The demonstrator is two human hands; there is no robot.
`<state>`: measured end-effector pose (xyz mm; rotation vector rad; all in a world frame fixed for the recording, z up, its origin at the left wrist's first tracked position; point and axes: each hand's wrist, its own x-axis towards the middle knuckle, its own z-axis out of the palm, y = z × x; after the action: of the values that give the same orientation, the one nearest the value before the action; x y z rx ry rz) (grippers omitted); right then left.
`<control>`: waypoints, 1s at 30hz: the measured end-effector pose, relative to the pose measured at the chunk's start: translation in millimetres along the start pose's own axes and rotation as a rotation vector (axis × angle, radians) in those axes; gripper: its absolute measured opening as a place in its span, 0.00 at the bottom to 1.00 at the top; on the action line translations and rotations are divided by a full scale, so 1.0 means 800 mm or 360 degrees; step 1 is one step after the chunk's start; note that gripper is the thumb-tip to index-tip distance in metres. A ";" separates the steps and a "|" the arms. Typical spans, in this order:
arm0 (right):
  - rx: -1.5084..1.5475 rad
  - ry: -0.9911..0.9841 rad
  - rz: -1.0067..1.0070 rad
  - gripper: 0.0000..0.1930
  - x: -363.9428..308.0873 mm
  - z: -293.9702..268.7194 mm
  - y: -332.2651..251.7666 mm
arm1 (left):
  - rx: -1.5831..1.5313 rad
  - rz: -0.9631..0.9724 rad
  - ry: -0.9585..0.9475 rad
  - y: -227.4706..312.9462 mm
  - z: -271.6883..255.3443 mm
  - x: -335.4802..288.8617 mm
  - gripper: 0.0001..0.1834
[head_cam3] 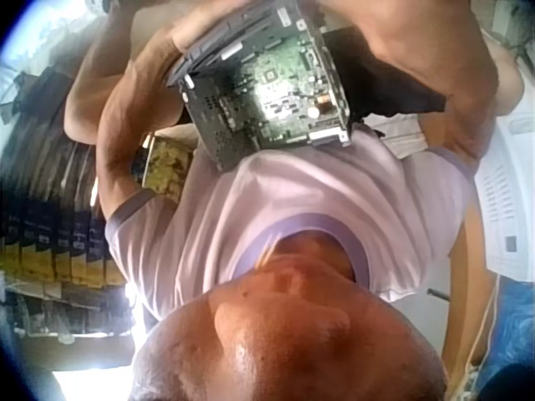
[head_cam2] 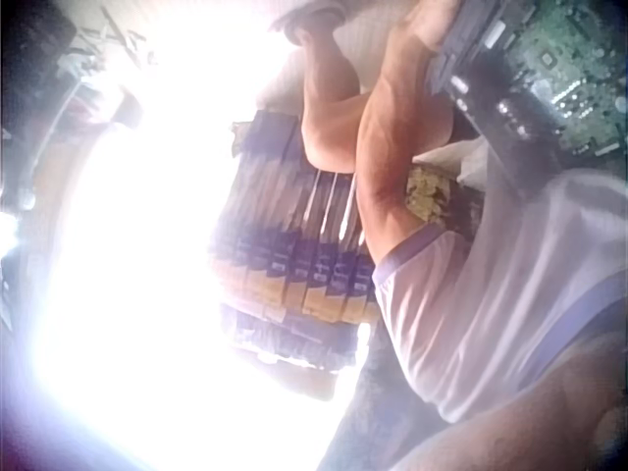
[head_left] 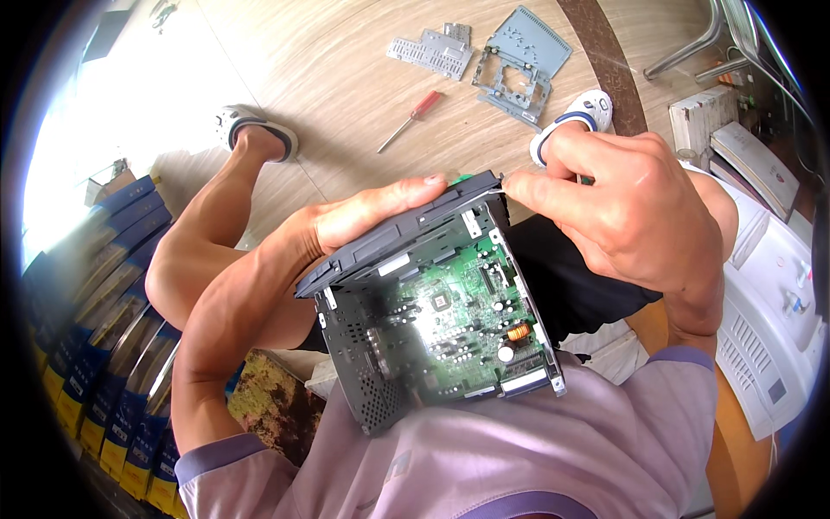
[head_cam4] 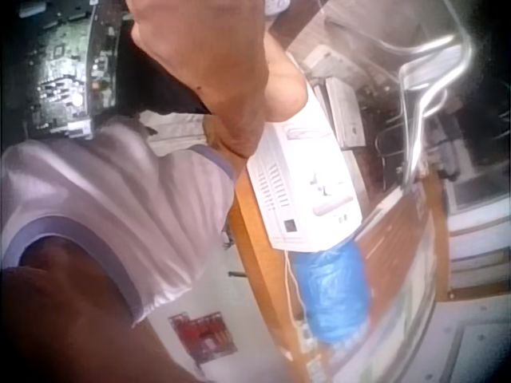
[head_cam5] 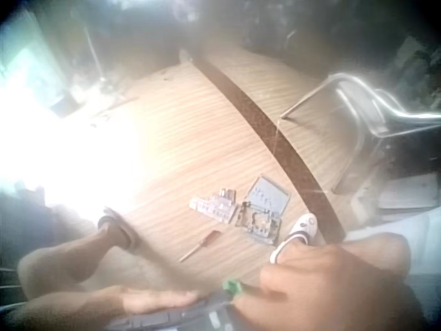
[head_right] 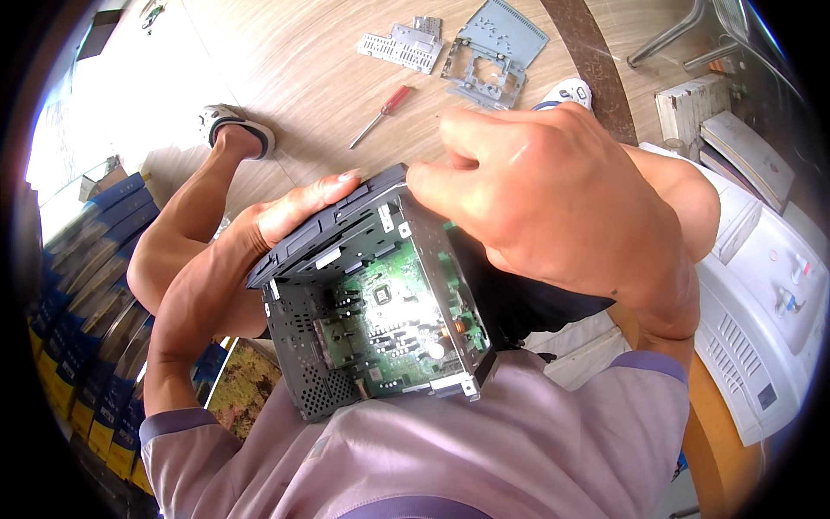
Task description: The person disassembles a car stereo by using a small screwdriver to pry and unscrew various components of the metal casing and internal circuit boards.
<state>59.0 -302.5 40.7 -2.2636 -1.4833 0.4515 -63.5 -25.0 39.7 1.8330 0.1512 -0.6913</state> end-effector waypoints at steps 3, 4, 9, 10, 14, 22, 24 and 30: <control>-0.0005 0.0003 0.0003 0.15 0.001 0.002 -0.004 | 0.0203 0.0159 -0.0080 0.012 -0.008 0.002 0.26; -0.0004 0.0001 0.0004 0.15 0.002 0.003 -0.005 | 0.0204 0.0045 -0.0133 0.008 -0.008 0.002 0.27; -0.0099 -0.0013 -0.0049 0.14 0.003 0.008 -0.005 | -0.0307 0.0157 -0.0335 0.001 -0.007 0.013 0.28; -0.0115 -0.0005 -0.0065 0.14 0.003 0.008 -0.006 | -0.0336 0.0129 -0.0156 -0.007 0.002 0.012 0.27; -0.0193 -0.0056 -0.0047 0.14 0.006 0.007 -0.015 | 0.0114 0.0244 0.0013 0.003 0.001 0.015 0.27; -0.0459 0.0303 -0.0303 0.12 0.002 0.041 -0.001 | 0.0102 0.0353 0.0033 0.002 0.006 0.019 0.27; -0.0500 0.0317 -0.0295 0.13 0.001 0.041 -0.006 | 0.0243 0.0311 0.0134 0.004 0.006 0.017 0.26; -0.0403 0.0018 -0.0077 0.15 0.000 0.026 -0.022 | 0.0679 0.0467 0.0219 0.011 -0.005 0.021 0.26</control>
<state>35.5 -292.9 31.1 -2.4082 -1.6674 0.2475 -44.4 -28.3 39.0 2.2526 -0.1879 -0.4091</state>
